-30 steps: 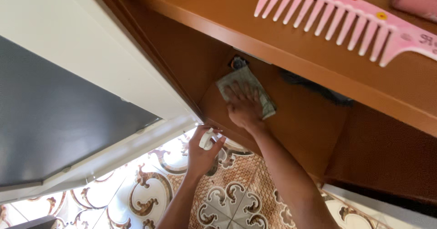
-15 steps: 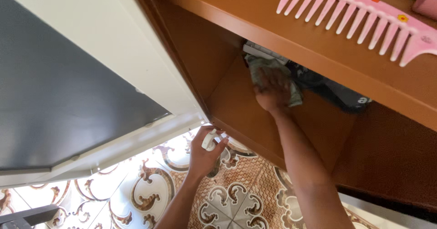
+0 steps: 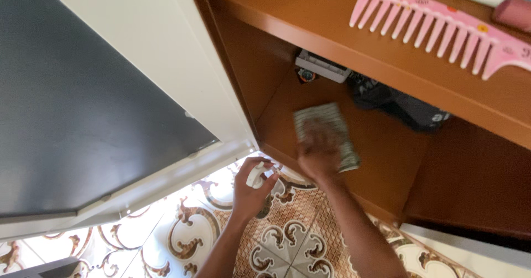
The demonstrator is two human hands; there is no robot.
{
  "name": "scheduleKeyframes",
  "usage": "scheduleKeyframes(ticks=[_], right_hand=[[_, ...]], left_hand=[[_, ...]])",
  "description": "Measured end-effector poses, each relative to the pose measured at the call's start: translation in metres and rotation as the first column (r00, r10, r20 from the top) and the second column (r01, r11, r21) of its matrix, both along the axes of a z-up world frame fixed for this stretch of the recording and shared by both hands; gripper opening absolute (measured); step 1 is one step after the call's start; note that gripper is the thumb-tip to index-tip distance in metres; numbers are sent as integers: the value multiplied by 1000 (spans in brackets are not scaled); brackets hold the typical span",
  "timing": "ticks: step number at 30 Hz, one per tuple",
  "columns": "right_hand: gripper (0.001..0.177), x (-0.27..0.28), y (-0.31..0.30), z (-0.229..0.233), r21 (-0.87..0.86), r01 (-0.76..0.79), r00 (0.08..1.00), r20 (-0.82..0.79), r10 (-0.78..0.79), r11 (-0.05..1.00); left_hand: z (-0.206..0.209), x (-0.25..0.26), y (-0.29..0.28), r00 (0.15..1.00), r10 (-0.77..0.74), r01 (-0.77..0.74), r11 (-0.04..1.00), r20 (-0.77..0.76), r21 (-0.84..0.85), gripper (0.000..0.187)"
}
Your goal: The person cleans the inside of a wooden cabinet and the exterior of a white wardrobe door using a spray bottle and a cloth. They wipe the cabinet shelves and then spray and wipe the wardrobe door, which is covered in stickers.
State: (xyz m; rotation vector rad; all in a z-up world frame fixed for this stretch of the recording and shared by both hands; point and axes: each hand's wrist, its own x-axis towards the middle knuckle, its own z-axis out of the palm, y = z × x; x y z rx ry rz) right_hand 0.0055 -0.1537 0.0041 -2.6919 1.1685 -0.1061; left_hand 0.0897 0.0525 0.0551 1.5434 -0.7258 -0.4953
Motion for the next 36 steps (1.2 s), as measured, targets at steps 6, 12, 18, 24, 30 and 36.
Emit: scheduleKeyframes(ticks=[6, 12, 18, 24, 30, 36], right_hand=[[65, 61, 3, 3, 23, -180, 977, -114, 182, 983], [74, 122, -37, -3, -201, -160, 984, -109, 141, 966], [71, 145, -66, 1, -29, -52, 995, -89, 49, 998], [71, 133, -58, -4, -108, -161, 986, -63, 155, 981], [65, 94, -7, 4, -45, -337, 932, -160, 326, 940], [57, 56, 26, 8, 9, -516, 826, -259, 500, 857]], left_hand=[[-4, 5, 0, 1000, -2, 2, 1000, -28, -24, 35], [-4, 12, 7, 1000, 29, -29, 999, 3, 27, 35], [-3, 15, 18, 997, 73, -73, 997, -1, 23, 36], [-1, 9, 30, 996, 59, -60, 998, 60, 7, 34], [4, -7, 28, 996, 76, -77, 997, 52, 22, 33], [15, -35, 16, 994, 25, -26, 1000, 103, 7, 34]])
